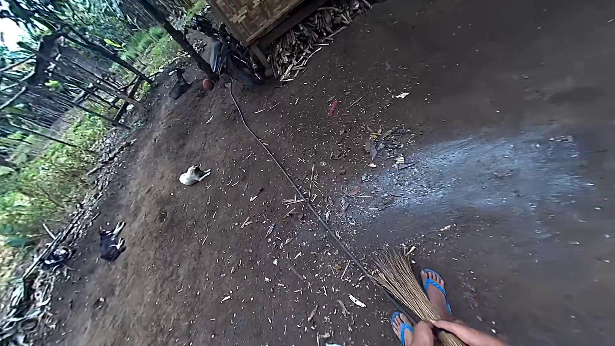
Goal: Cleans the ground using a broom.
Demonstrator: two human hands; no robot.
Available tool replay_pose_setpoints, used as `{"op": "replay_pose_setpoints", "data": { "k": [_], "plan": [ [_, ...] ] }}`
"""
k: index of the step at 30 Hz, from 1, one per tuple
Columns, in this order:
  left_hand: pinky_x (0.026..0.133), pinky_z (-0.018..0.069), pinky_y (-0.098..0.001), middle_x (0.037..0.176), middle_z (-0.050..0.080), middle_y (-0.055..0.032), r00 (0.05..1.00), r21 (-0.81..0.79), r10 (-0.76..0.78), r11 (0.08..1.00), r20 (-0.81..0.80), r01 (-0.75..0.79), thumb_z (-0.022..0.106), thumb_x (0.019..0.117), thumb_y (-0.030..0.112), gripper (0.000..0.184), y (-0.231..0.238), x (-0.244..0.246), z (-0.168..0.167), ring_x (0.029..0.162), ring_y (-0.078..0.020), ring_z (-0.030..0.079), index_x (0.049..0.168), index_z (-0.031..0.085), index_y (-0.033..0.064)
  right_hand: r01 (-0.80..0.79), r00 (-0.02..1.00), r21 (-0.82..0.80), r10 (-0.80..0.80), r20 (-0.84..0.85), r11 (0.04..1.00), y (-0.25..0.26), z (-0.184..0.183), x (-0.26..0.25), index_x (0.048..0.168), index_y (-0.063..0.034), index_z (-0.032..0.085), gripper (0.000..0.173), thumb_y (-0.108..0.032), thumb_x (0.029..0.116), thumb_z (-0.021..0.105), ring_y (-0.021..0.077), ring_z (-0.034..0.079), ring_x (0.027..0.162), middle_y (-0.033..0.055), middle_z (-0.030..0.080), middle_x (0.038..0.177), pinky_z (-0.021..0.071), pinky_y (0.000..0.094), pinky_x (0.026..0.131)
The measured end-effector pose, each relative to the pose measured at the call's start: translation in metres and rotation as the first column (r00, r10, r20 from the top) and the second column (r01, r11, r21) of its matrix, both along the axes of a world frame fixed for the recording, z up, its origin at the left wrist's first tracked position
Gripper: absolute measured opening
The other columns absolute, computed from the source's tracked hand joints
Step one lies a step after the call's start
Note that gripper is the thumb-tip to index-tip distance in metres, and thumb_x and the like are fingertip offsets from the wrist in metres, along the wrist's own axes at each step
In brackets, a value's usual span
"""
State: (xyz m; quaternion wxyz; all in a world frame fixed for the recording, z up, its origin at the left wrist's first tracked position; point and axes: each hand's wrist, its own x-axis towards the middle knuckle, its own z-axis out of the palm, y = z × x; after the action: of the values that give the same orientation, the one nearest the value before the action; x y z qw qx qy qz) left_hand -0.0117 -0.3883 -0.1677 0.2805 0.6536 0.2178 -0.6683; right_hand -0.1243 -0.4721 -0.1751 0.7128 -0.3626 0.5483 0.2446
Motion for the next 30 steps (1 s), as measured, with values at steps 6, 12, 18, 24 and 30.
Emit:
{"op": "replay_pose_setpoints", "data": {
  "k": [6, 12, 18, 24, 30],
  "plan": [
    [0.086, 0.0525, -0.0501, 0.124, 0.062, -0.025, 0.981, -0.01, -0.19, 0.982, -0.037, 0.19, 0.04, 0.1087, 0.038, 0.05, -0.093, 0.018, 0.031, 0.099, -0.0328, 0.064, 0.141, 0.05, 0.0017, -0.06, 0.998, 0.001, 0.06, -0.005, 0.998, -0.103, 0.036, -0.001, 0.125, -0.0008, 0.064, 0.054, -0.044, 0.0942, 0.069, 0.0284, 0.067, 0.105, 0.0177, 0.07, 0.115, 0.0531, 0.0514, 0.092],
    [0.074, 0.0529, -0.0445, 0.11, 0.064, -0.0239, 0.997, -0.136, -0.059, 0.989, 0.054, 0.066, 0.04, 0.1094, 0.036, 0.048, -0.154, 0.011, 0.03, 0.082, -0.0286, 0.063, 0.139, 0.049, -0.0007, -0.206, 0.975, -0.047, 0.209, 0.07, 0.977, -0.181, 0.074, 0.013, 0.117, -0.0043, 0.068, 0.045, -0.044, 0.0943, 0.069, 0.0195, 0.068, 0.1, 0.0107, 0.072, 0.108, 0.055, 0.0427, 0.09],
    [0.075, 0.0535, -0.0397, 0.11, 0.067, -0.0187, 0.994, -0.239, -0.108, 0.965, 0.025, 0.111, 0.035, 0.1116, 0.031, 0.043, -0.173, 0.035, 0.041, 0.081, -0.0237, 0.065, 0.139, 0.049, 0.0007, -0.003, 0.981, 0.177, -0.032, 0.194, 0.984, -0.209, 0.102, 0.002, 0.112, -0.0114, 0.061, 0.03, -0.031, 0.1069, 0.039, 0.0152, 0.068, 0.077, 0.0056, 0.069, 0.09, 0.0575, 0.0308, 0.068],
    [0.067, 0.0515, -0.0387, 0.113, 0.068, -0.0182, 0.977, -0.313, 0.145, 0.946, 0.157, -0.09, 0.034, 0.1119, 0.025, 0.04, -0.162, 0.103, 0.024, 0.078, -0.0226, 0.064, 0.137, 0.051, -0.0001, 0.338, 0.886, 0.204, -0.384, 0.261, 0.919, -0.211, 0.115, -0.027, 0.118, -0.0111, 0.057, 0.04, -0.035, 0.1059, 0.027, 0.0157, 0.07, 0.08, 0.0069, 0.07, 0.098, 0.0591, 0.0291, 0.067],
    [0.069, 0.0494, -0.0392, 0.116, 0.065, -0.0204, 0.866, -0.256, 0.412, 0.903, 0.284, -0.346, 0.032, 0.1117, 0.024, 0.041, -0.131, 0.169, -0.009, 0.08, -0.0221, 0.06, 0.135, 0.051, -0.0038, 0.544, 0.797, 0.109, -0.554, 0.241, 0.832, -0.225, 0.134, -0.055, 0.119, -0.0094, 0.054, 0.037, -0.03, 0.1038, 0.027, 0.0132, 0.069, 0.08, 0.0056, 0.067, 0.097, 0.0592, 0.0268, 0.068]
  ]
}}
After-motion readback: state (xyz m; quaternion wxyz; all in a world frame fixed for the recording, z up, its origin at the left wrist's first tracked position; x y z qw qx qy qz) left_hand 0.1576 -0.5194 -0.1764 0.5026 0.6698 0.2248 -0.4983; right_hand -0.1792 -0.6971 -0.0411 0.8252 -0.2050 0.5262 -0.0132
